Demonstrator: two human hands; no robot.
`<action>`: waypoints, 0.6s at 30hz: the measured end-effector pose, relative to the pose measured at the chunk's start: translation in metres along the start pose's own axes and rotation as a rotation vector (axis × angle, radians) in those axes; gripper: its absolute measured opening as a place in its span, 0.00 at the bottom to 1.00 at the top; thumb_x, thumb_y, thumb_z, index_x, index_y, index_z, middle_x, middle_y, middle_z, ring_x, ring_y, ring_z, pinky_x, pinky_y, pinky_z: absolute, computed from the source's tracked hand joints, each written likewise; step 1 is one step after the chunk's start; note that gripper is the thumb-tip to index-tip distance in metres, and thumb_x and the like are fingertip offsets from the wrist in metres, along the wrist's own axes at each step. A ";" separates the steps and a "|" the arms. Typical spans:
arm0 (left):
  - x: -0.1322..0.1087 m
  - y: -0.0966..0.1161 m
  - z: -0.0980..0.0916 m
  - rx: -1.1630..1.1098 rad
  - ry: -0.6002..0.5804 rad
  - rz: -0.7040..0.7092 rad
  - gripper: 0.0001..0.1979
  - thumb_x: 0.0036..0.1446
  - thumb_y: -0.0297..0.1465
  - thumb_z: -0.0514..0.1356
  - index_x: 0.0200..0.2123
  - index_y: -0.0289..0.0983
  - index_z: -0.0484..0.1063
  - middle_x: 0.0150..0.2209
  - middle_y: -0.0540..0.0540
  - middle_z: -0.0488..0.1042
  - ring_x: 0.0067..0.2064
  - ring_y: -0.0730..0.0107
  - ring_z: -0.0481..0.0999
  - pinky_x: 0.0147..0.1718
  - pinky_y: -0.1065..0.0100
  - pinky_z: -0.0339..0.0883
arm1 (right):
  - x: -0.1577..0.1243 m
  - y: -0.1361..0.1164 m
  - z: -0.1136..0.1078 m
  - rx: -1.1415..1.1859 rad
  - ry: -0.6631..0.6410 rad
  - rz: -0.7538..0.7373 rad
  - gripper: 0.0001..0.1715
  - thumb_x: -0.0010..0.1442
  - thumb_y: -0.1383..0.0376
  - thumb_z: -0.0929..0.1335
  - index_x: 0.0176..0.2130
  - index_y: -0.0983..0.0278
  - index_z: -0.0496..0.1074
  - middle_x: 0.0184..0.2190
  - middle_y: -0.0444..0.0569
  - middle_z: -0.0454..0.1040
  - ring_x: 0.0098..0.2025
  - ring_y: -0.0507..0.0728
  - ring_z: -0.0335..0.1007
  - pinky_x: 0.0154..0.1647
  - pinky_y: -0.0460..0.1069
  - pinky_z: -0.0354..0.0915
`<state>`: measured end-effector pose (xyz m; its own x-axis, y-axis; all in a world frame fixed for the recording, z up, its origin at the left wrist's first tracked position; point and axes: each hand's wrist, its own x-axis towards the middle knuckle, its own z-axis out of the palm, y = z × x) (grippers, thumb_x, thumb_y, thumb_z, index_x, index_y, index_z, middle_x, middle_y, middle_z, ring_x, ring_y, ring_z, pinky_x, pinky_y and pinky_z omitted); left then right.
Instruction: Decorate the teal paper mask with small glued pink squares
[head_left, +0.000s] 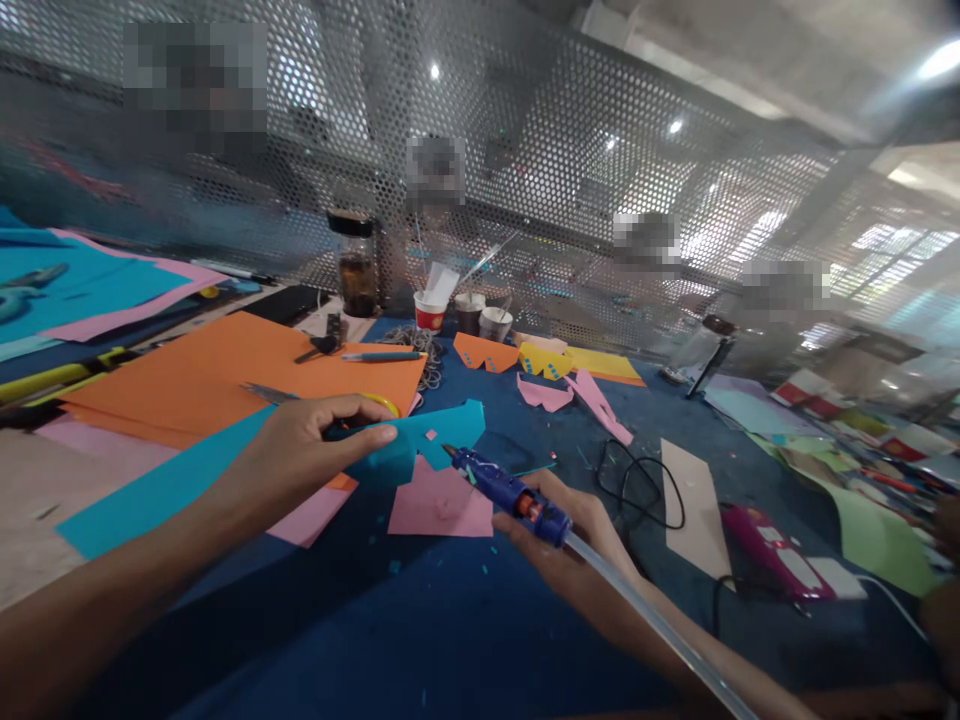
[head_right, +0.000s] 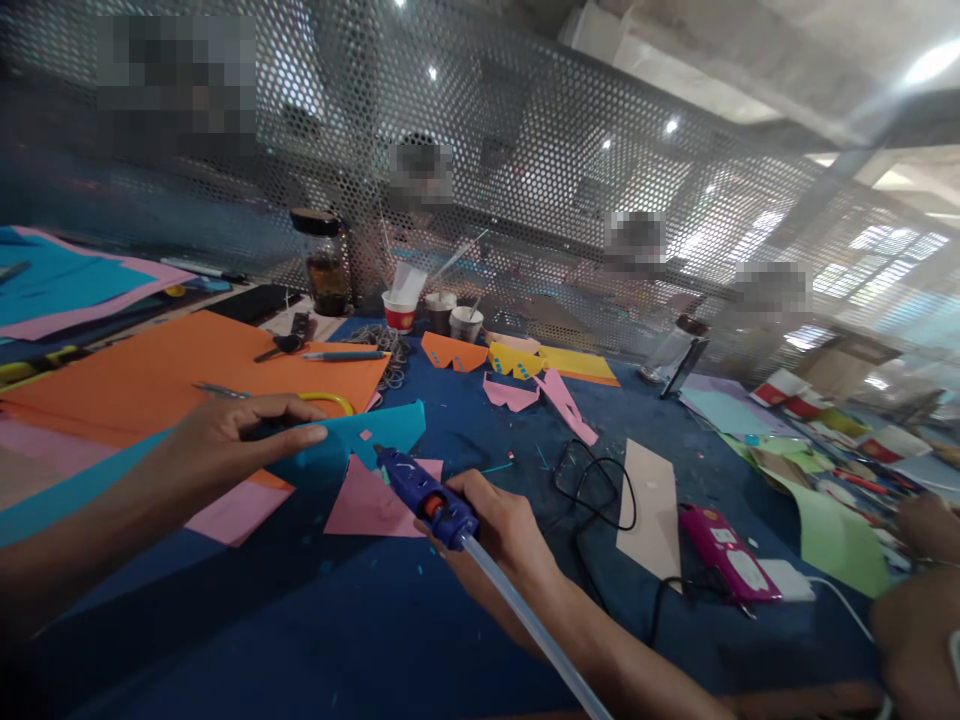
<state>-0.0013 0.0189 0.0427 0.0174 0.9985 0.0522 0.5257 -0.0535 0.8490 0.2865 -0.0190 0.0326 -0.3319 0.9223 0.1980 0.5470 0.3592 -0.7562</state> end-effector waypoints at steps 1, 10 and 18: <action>0.000 0.000 0.000 -0.005 -0.004 -0.004 0.15 0.55 0.45 0.63 0.36 0.41 0.78 0.37 0.49 0.81 0.42 0.58 0.78 0.40 0.64 0.68 | 0.000 0.001 0.000 -0.001 0.005 0.004 0.13 0.63 0.56 0.70 0.33 0.62 0.68 0.24 0.41 0.67 0.24 0.49 0.59 0.22 0.44 0.54; -0.001 0.001 0.001 0.009 0.016 0.001 0.13 0.54 0.45 0.63 0.34 0.42 0.79 0.36 0.50 0.81 0.42 0.58 0.78 0.39 0.64 0.68 | 0.001 0.002 0.001 0.006 0.000 -0.005 0.12 0.62 0.56 0.70 0.33 0.62 0.69 0.24 0.41 0.68 0.24 0.50 0.61 0.23 0.44 0.55; -0.002 0.001 0.000 -0.001 0.020 0.007 0.13 0.54 0.45 0.63 0.34 0.42 0.79 0.37 0.50 0.81 0.42 0.58 0.78 0.38 0.65 0.68 | 0.000 0.003 0.001 0.001 -0.007 0.017 0.13 0.63 0.55 0.70 0.35 0.62 0.70 0.25 0.41 0.69 0.25 0.50 0.62 0.24 0.44 0.55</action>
<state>-0.0006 0.0167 0.0439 0.0044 0.9976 0.0689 0.5246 -0.0610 0.8491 0.2875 -0.0176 0.0301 -0.3281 0.9272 0.1804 0.5521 0.3432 -0.7599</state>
